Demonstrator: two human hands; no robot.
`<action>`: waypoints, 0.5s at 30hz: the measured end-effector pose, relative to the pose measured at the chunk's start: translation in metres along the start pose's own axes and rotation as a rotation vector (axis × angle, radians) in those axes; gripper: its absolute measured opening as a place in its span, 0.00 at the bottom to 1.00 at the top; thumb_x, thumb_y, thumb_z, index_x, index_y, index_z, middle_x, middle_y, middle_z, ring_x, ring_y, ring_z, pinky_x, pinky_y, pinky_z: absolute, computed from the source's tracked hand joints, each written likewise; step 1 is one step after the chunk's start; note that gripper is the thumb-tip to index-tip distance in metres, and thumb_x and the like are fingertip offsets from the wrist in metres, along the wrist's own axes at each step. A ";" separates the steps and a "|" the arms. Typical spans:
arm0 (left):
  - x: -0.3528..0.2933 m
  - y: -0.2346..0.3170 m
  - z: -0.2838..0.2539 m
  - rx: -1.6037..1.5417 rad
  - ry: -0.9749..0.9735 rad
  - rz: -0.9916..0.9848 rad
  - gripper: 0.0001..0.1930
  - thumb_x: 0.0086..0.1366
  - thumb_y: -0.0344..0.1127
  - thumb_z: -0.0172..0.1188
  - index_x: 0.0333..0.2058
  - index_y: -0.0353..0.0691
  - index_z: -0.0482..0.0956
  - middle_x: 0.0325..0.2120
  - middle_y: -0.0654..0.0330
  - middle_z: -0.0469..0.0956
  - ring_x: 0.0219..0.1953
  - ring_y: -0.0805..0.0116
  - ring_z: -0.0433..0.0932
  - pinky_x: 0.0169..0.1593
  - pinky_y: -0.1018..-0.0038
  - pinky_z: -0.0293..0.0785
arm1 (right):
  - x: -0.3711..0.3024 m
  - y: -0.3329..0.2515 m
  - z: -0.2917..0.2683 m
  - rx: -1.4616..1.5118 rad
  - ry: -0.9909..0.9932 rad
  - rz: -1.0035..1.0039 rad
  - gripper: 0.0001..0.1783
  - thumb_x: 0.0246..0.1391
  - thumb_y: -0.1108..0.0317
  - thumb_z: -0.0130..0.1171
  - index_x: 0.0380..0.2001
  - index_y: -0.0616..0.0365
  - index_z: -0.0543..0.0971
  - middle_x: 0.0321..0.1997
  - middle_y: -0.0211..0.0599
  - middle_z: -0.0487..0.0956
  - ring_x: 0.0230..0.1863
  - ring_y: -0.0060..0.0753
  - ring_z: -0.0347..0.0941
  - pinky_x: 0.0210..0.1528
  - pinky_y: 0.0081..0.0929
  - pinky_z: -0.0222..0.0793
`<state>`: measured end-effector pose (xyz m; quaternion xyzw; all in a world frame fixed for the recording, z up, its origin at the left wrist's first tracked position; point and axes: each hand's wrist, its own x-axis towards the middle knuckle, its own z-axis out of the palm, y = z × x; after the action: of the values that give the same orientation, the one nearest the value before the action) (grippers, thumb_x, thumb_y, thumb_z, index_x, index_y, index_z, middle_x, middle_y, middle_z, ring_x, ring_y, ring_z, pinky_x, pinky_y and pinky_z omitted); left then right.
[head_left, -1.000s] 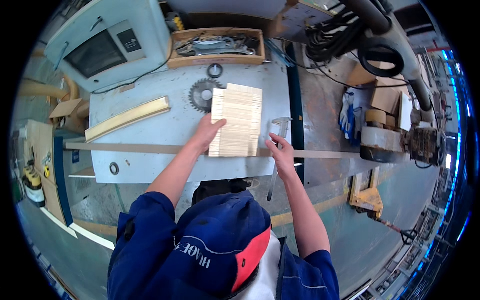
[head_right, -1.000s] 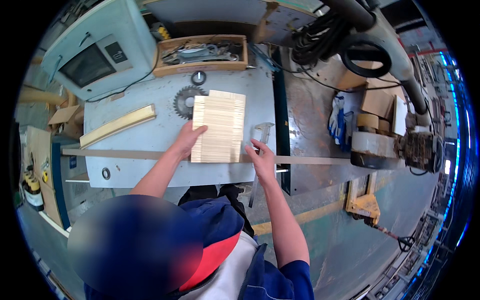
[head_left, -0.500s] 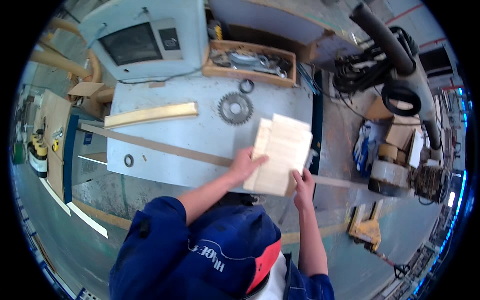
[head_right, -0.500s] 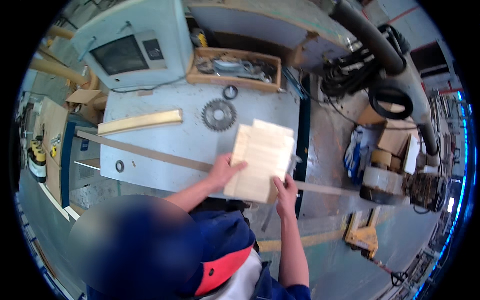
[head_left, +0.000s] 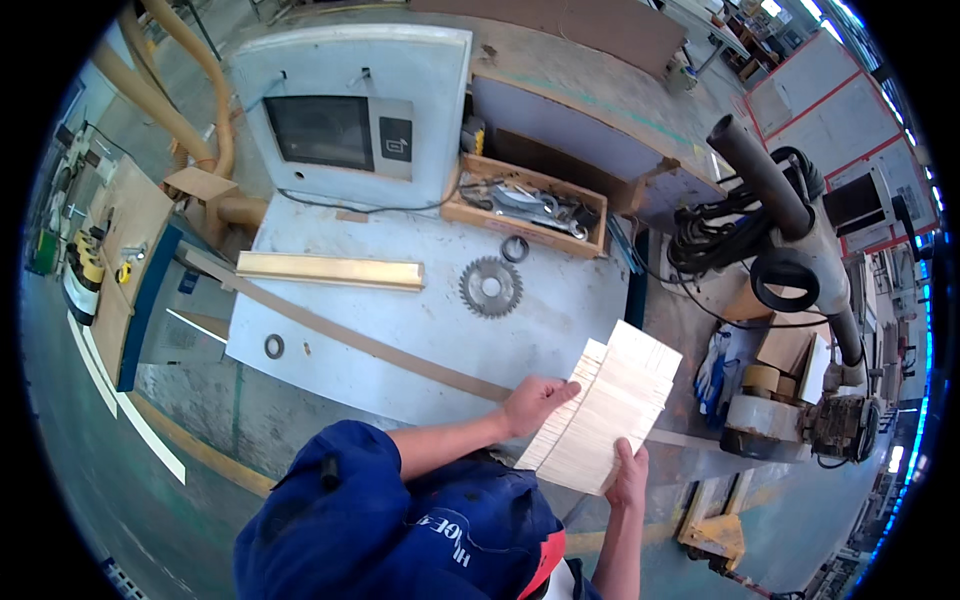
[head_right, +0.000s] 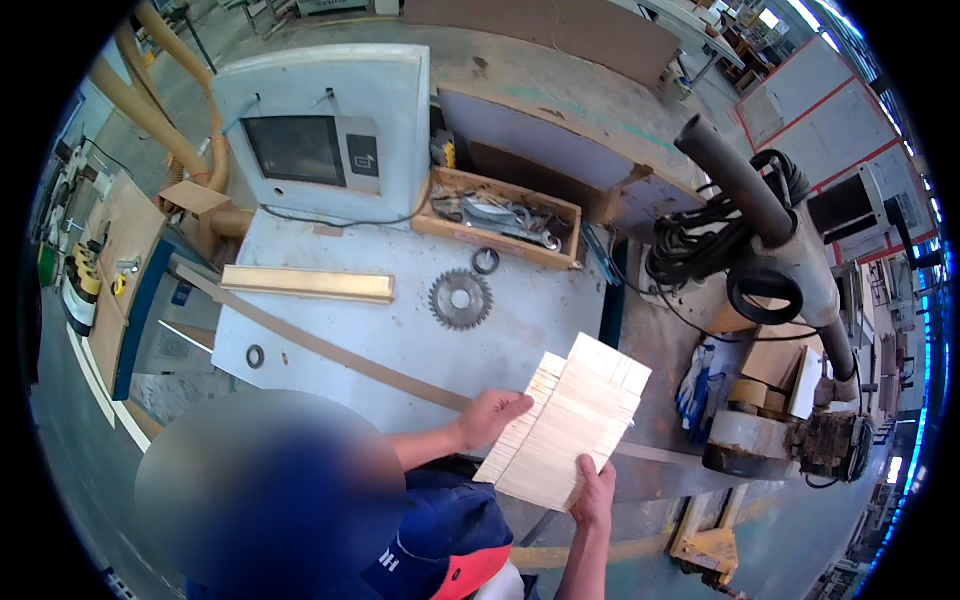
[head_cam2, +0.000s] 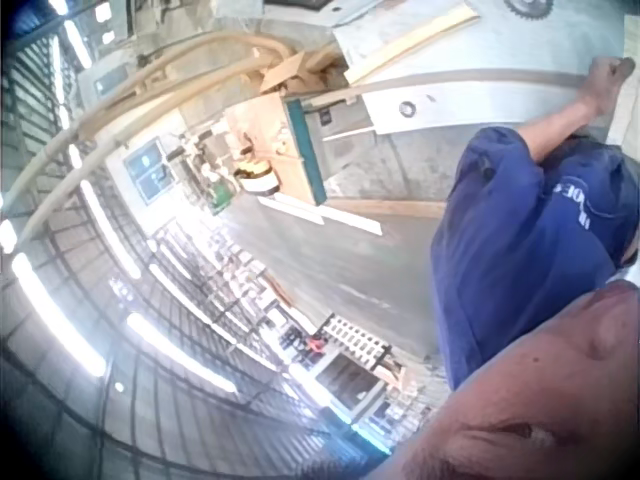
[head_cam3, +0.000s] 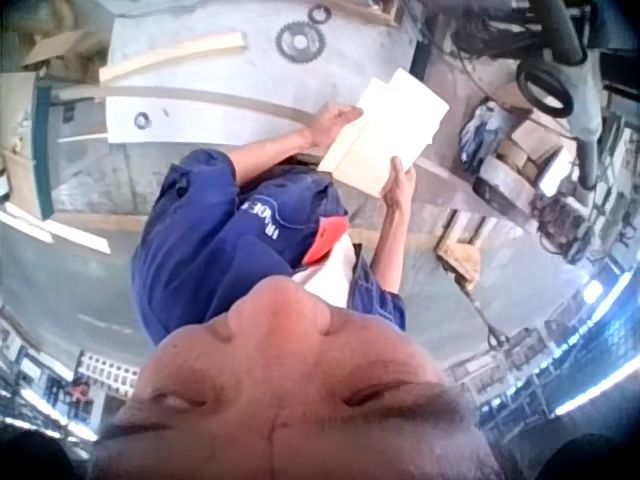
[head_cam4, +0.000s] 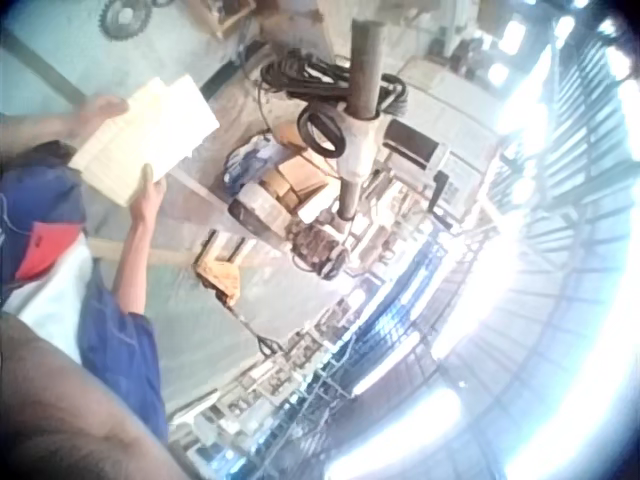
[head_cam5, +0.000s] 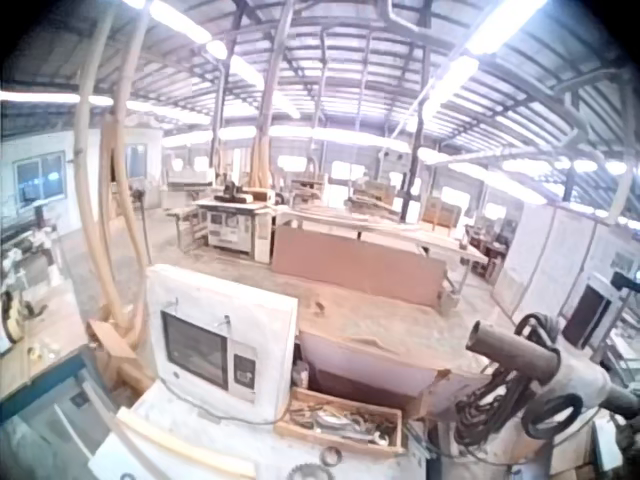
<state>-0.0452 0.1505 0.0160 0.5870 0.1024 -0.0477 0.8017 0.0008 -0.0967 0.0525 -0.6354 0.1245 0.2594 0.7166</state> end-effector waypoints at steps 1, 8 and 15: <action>0.001 0.009 0.002 -0.011 0.027 0.027 0.26 0.76 0.51 0.51 0.38 0.29 0.83 0.27 0.67 0.80 0.33 0.84 0.70 0.37 0.79 0.70 | 0.002 0.001 -0.002 -0.028 0.017 0.006 0.22 0.58 0.66 0.64 0.52 0.69 0.76 0.49 0.45 0.82 0.47 0.38 0.81 0.51 0.38 0.77; 0.017 -0.011 -0.075 0.105 0.331 0.101 0.11 0.69 0.37 0.60 0.37 0.35 0.85 0.30 0.61 0.85 0.34 0.78 0.79 0.40 0.76 0.76 | 0.005 0.011 -0.015 -0.058 -0.004 0.055 0.26 0.62 0.61 0.63 0.56 0.67 0.73 0.52 0.44 0.80 0.48 0.37 0.80 0.51 0.35 0.78; 0.017 -0.011 -0.342 1.084 1.085 0.169 0.17 0.60 0.26 0.59 0.49 0.38 0.80 0.46 0.51 0.80 0.50 0.54 0.77 0.54 0.62 0.73 | -0.008 0.024 -0.020 0.059 0.116 0.024 0.22 0.62 0.63 0.62 0.54 0.68 0.75 0.49 0.42 0.82 0.47 0.35 0.80 0.51 0.33 0.77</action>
<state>-0.0680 0.4727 -0.0970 0.8447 0.3981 0.2648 0.2406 -0.0153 -0.1163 0.0331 -0.6265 0.1808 0.2269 0.7235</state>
